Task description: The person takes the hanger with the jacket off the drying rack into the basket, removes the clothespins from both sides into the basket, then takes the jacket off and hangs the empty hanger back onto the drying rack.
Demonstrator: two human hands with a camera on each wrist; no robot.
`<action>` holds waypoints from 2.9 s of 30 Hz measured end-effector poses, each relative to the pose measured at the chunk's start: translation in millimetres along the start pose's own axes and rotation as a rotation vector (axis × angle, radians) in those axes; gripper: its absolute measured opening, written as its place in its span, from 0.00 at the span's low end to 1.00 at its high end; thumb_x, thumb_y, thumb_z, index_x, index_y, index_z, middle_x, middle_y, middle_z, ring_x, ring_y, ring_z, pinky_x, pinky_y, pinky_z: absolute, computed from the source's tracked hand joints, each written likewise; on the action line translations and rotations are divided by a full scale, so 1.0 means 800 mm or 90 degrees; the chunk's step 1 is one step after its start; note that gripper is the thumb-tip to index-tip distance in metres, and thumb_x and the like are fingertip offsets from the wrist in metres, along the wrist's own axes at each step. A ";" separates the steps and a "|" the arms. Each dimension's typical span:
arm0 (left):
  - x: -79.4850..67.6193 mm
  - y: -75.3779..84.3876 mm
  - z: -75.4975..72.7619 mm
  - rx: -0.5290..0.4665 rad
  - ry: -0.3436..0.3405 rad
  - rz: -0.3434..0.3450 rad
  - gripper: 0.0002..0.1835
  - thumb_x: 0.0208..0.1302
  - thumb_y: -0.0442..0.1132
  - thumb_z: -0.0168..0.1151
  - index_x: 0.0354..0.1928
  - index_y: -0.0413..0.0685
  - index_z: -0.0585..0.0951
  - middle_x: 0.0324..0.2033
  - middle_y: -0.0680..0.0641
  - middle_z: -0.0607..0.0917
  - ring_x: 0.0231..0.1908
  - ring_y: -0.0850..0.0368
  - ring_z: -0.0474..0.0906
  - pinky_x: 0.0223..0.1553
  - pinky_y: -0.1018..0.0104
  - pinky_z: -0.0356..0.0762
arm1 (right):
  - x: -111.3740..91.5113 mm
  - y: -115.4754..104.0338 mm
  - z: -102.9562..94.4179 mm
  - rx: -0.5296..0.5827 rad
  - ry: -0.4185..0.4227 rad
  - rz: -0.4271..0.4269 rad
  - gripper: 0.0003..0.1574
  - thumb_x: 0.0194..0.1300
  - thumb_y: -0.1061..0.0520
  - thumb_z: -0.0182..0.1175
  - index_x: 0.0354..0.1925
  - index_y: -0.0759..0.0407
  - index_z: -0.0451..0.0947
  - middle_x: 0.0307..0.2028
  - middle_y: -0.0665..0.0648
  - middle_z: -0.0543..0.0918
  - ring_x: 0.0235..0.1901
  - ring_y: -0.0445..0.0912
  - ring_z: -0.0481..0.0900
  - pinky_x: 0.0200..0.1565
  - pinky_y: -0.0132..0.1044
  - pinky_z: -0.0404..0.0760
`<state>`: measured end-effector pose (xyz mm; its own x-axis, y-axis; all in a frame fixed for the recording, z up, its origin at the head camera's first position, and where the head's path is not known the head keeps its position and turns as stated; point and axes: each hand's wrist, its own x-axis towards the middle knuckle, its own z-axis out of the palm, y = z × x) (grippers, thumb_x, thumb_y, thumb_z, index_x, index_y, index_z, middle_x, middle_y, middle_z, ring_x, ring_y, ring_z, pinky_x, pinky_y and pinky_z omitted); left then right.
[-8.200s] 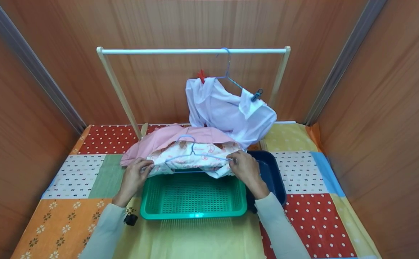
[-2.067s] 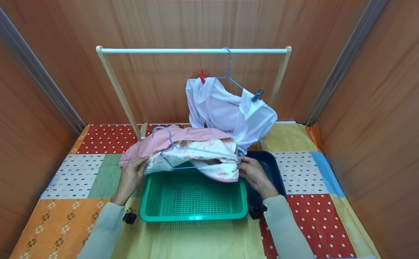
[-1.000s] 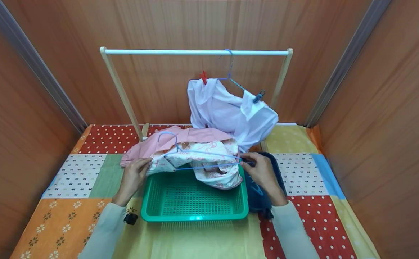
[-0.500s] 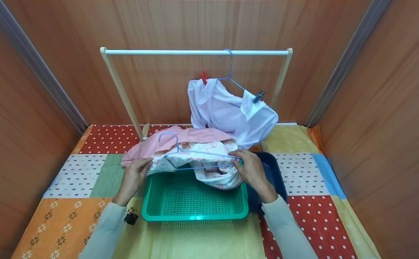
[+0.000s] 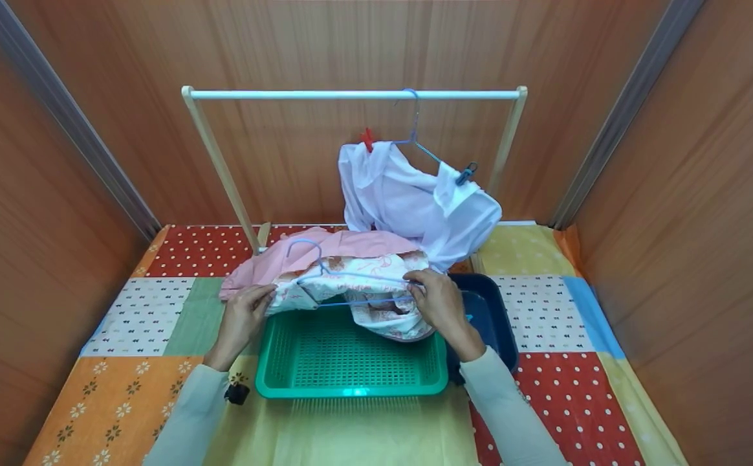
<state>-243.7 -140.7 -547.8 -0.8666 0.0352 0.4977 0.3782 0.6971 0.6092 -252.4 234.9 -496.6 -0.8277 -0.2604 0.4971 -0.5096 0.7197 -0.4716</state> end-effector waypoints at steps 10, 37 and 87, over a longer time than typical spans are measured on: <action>0.002 0.005 -0.001 0.000 -0.002 -0.013 0.10 0.62 0.37 0.60 0.45 0.51 0.85 0.36 0.52 0.87 0.38 0.59 0.82 0.41 0.62 0.81 | 0.003 -0.001 0.008 -0.012 -0.015 0.071 0.08 0.59 0.58 0.64 0.39 0.52 0.84 0.37 0.53 0.86 0.35 0.47 0.83 0.36 0.43 0.80; -0.015 0.000 0.002 0.009 -0.058 -0.032 0.10 0.62 0.39 0.61 0.44 0.53 0.85 0.38 0.53 0.86 0.41 0.57 0.80 0.43 0.59 0.80 | -0.027 0.039 -0.017 -0.026 -0.025 0.142 0.06 0.63 0.61 0.59 0.38 0.57 0.81 0.35 0.56 0.85 0.33 0.46 0.79 0.35 0.40 0.75; -0.037 -0.015 0.009 0.033 -0.063 -0.028 0.12 0.62 0.37 0.60 0.46 0.54 0.84 0.40 0.53 0.87 0.44 0.58 0.81 0.46 0.61 0.80 | -0.066 0.087 -0.106 -0.107 0.092 0.194 0.11 0.66 0.60 0.54 0.44 0.61 0.81 0.40 0.64 0.84 0.39 0.59 0.81 0.43 0.56 0.80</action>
<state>-224.9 -145.0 -574.3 -0.9110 0.0722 0.4060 0.3237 0.7352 0.5956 -224.4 353.3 -493.6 -0.8880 0.0671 0.4549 -0.1889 0.8486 -0.4941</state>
